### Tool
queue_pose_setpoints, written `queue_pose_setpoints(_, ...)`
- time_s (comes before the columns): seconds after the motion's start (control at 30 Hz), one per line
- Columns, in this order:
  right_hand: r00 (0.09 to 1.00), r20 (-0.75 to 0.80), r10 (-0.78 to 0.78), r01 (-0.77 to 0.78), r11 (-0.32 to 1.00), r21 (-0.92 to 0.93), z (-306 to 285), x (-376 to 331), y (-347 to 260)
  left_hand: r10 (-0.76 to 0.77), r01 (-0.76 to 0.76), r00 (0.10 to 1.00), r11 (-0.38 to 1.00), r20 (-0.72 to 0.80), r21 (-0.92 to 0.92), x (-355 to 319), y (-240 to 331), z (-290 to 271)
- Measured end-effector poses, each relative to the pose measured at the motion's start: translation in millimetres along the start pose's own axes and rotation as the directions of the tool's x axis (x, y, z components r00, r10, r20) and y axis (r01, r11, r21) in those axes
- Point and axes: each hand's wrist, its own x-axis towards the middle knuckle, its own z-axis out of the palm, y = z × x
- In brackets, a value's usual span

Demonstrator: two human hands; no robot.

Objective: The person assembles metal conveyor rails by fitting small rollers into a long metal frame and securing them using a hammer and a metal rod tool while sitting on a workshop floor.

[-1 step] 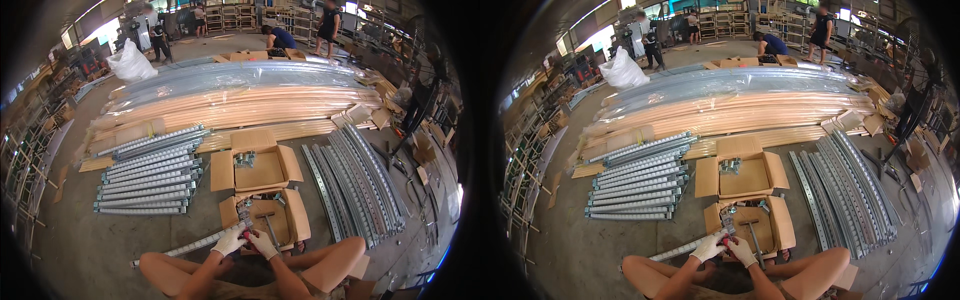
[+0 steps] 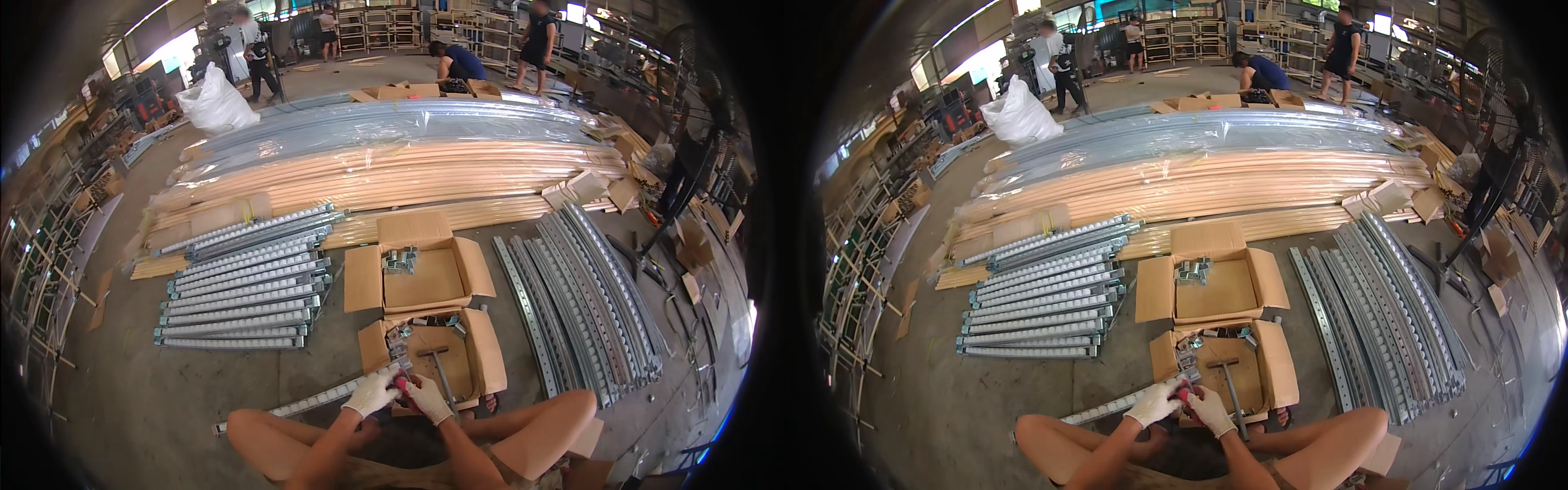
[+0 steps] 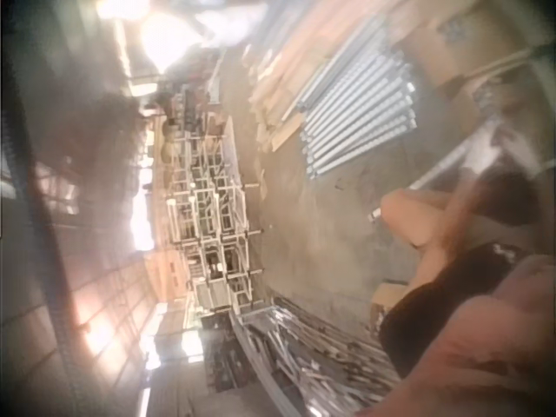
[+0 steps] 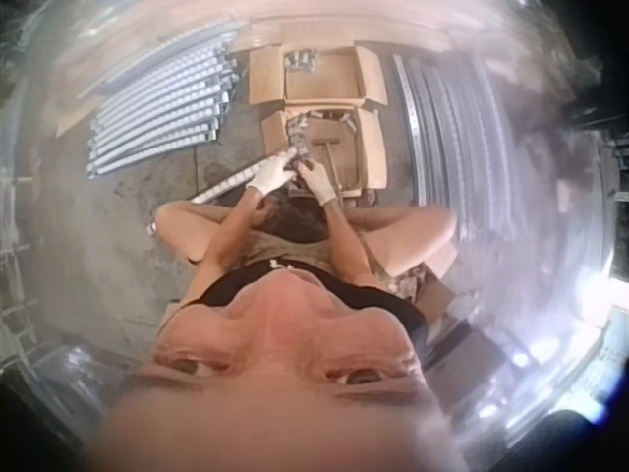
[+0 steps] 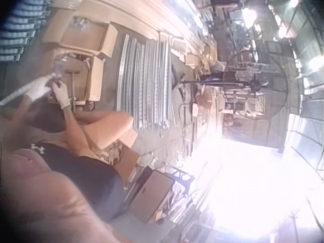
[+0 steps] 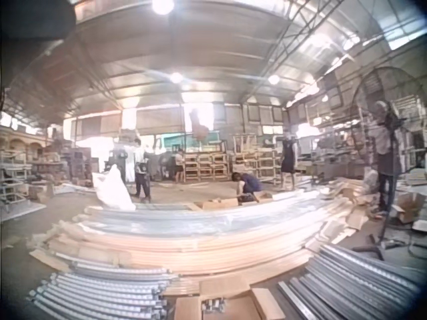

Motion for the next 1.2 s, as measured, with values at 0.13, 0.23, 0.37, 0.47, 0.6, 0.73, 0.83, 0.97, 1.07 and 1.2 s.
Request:
queue_pose_setpoints(0.13,0.993,-0.1,-0.055,0.059,0.997,0.046,7.1,-2.1,-0.6,-0.167,0.144,0.968,0.981,-0.188,-0.129,-22.9,36.1,-71.6)
queue_pose_setpoints(0.23,0.955,-0.272,-0.12,0.083,0.986,-0.143,-1.2,-0.5,20.8,-0.185,0.164,0.909,0.983,-0.374,-0.089,-60.1,37.2,-156.2)
queue_pose_setpoints(0.37,0.965,-0.149,0.215,-0.219,0.976,-0.014,-36.7,6.0,58.8,0.106,0.399,0.556,0.836,-0.825,0.376,-159.4,62.2,-257.3)
queue_pose_setpoints(0.47,0.965,-0.12,0.233,-0.221,0.969,0.109,-43.1,23.7,72.0,0.08,0.643,0.433,0.67,-0.898,0.37,-278.2,116.1,-281.0)
queue_pose_setpoints(0.6,0.96,-0.074,0.27,-0.271,0.963,0.0,-28.2,32.9,73.0,-0.314,0.885,0.197,0.464,-0.929,0.031,-431.7,106.8,-204.8)
queue_pose_setpoints(0.73,0.973,-0.069,0.221,-0.224,0.974,-0.043,-11.9,32.5,61.2,-0.593,0.995,-0.094,-0.02,-0.799,-0.103,-544.1,97.3,-92.7)
queue_pose_setpoints(0.83,0.975,-0.07,0.211,-0.217,0.973,-0.076,-7.2,40.2,57.5,-0.492,0.986,-0.165,-0.068,-0.855,-0.151,-557.0,90.7,-62.8)
queue_pose_setpoints(0.97,0.979,-0.087,0.182,-0.199,0.944,-0.262,1.2,30.8,53.2,-0.642,0.786,-0.618,-0.478,-0.455,-0.392,-666.8,70.5,-5.9)
queue_pose_setpoints(1.07,0.953,-0.251,0.168,-0.229,0.943,-0.24,-7.5,18.1,37.7,-0.696,0.899,-0.424,-0.402,-0.58,-0.174,-598.3,18.5,-76.4)
queue_pose_setpoints(1.2,0.972,-0.197,0.127,-0.18,0.942,-0.284,-22.4,6.9,37.4,-0.703,0.907,0.19,0.394,-0.685,-0.152,-395.3,-43.2,-203.5)
